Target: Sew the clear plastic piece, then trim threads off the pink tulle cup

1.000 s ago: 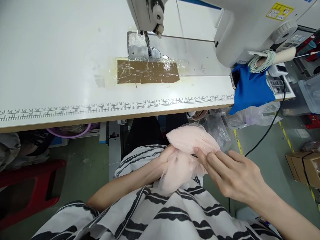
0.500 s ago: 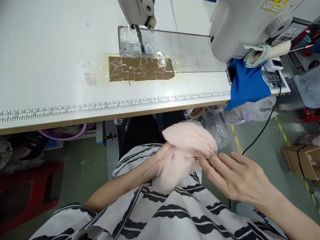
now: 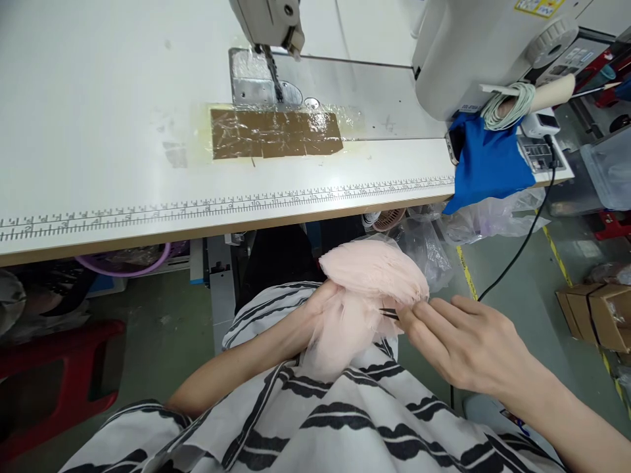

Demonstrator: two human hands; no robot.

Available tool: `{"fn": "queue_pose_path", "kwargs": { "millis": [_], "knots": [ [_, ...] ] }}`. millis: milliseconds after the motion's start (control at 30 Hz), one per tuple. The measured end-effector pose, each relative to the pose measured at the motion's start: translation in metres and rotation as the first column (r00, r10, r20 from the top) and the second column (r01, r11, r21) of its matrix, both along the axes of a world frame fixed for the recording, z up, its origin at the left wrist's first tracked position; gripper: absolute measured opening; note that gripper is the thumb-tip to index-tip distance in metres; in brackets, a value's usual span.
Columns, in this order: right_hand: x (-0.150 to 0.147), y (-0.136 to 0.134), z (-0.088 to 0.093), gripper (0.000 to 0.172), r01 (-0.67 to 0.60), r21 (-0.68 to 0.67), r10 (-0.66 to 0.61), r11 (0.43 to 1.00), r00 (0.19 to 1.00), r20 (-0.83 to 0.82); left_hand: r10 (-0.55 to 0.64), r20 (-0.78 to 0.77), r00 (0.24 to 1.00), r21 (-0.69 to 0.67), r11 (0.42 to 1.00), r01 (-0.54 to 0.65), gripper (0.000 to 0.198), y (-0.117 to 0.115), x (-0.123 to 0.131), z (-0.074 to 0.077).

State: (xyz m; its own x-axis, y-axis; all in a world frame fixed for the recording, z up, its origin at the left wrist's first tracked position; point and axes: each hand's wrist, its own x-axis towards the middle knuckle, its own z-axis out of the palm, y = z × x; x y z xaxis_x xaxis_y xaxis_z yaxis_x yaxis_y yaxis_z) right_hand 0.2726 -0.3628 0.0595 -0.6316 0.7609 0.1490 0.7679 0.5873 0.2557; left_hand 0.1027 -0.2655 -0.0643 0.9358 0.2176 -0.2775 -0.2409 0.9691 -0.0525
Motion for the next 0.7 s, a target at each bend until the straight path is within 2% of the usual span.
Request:
{"fn": "queue_pose_path", "kwargs": {
  "millis": [233,333,500,700],
  "knots": [
    [-0.002,0.005,-0.004,0.008,-0.027,-0.011,0.027,1.000,0.999,-0.024,0.015,0.041,0.999,-0.056,0.998,-0.013,0.022,-0.003,0.004,-0.011],
    [-0.002,0.005,-0.004,0.008,-0.032,-0.018,0.032,0.999,0.999,-0.033,0.012,0.118,0.993,-0.011,1.000,-0.011,0.030,-0.005,0.003,-0.015],
    [0.000,0.004,-0.005,0.011,-0.022,-0.036,0.020,0.999,0.999,-0.035,0.024,0.055,0.998,-0.006,1.000,-0.023,0.034,-0.005,0.004,-0.014],
    [-0.001,0.005,-0.006,0.004,-0.045,-0.040,0.043,0.998,0.998,-0.054,-0.014,0.138,0.990,-0.093,0.995,0.027,0.036,-0.003,0.004,-0.011]
  ]
}}
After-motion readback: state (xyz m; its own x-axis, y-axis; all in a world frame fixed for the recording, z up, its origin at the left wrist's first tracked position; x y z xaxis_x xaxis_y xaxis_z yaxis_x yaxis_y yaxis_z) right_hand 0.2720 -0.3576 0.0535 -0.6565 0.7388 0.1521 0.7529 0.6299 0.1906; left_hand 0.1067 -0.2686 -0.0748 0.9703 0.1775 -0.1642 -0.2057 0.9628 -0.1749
